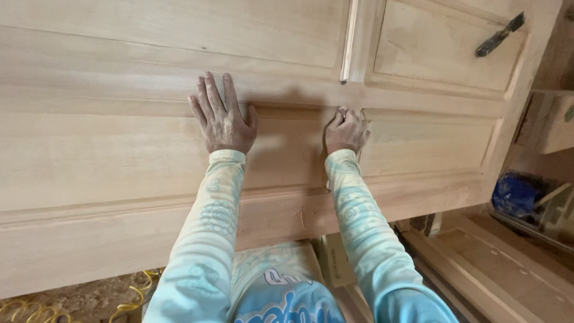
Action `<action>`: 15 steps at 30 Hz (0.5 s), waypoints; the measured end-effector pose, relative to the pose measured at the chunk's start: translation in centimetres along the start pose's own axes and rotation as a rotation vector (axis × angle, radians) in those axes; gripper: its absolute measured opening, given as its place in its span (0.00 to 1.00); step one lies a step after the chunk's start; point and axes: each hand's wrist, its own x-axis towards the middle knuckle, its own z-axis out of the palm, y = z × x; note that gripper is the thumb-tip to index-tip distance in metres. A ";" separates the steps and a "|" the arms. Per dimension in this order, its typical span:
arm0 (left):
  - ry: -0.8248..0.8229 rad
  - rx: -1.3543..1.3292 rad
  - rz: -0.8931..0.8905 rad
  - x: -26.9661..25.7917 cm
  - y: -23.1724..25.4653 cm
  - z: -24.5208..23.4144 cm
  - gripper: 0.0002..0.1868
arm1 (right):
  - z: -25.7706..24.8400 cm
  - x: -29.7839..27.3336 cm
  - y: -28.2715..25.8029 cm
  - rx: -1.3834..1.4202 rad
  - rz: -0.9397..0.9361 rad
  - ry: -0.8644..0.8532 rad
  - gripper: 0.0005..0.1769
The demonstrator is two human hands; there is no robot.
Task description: The person sands the surface of a large wooden door lying flat on a workbench. They use a sanding block to smooth the flat panels and the raised edges of the door's design, moving systematically across the entire surface.
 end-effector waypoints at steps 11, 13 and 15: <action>-0.003 0.012 0.011 0.2 -0.2 0.6 0.42 | -0.2 -1.1 1.6 -0.102 -0.102 0.175 0.14; -0.008 -0.014 0.012 -0.1 -0.3 0.5 0.42 | -0.3 -0.7 1.0 0.014 -0.073 0.139 0.15; 0.027 -0.026 0.019 0.3 -0.2 0.3 0.41 | -0.4 -0.6 0.8 0.079 -0.059 0.149 0.16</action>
